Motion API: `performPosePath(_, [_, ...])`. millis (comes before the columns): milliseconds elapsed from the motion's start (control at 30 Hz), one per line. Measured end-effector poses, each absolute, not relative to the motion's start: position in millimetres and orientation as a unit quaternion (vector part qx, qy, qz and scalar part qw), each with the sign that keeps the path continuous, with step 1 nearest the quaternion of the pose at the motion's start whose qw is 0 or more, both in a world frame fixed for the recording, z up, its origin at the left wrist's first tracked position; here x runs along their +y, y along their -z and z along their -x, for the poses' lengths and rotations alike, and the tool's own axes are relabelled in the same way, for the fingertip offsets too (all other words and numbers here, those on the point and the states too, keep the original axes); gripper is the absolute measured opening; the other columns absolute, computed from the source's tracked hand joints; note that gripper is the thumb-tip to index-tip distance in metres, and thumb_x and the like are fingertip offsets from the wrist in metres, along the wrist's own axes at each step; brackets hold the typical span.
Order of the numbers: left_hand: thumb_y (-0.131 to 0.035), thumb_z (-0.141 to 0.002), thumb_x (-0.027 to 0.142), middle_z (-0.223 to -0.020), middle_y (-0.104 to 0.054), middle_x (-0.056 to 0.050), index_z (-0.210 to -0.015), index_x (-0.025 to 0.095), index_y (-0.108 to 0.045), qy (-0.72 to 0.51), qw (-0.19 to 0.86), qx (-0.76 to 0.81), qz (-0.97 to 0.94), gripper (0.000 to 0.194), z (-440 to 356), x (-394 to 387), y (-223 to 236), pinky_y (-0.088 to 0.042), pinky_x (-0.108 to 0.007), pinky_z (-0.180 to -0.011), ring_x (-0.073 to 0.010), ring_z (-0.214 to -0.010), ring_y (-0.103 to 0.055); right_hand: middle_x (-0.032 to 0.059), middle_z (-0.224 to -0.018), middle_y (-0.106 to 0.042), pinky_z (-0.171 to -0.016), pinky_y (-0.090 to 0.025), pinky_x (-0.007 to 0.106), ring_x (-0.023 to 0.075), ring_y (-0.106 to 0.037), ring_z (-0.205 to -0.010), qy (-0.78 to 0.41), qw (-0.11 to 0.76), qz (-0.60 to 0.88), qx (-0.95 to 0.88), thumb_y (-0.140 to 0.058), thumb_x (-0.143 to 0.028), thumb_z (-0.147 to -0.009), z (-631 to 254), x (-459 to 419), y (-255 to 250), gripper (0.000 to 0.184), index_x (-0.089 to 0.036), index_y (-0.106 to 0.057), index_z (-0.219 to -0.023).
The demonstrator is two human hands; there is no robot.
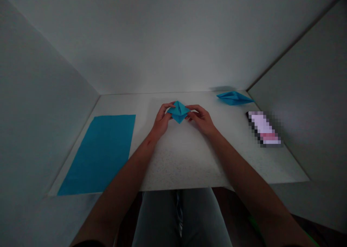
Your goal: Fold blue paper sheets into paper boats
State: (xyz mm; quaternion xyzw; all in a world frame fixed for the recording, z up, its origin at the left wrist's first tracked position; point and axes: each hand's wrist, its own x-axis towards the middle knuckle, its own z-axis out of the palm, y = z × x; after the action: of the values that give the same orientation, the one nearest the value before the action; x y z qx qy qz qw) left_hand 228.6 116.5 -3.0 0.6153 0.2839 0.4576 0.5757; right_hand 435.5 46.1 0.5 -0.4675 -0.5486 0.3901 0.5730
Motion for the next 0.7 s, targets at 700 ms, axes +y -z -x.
performPosePath(700, [-0.081,-0.085,0.069,-0.091,-0.08,-0.006,-0.101,0.02,-0.082,-0.413,0.579,0.348,-0.611,0.051,-226.1,120.1,7.1,-0.068,-0.036,-0.073,-0.0214,-0.082,-0.075,-0.0048,-0.062,-0.056,-0.049,-0.035,0.026,0.0118,-0.046,-0.054,-0.372,0.551,0.534,-0.522,-0.084,-0.069,-0.084,-441.4,49.4,3.0,0.048,-0.024,-0.07,-0.091])
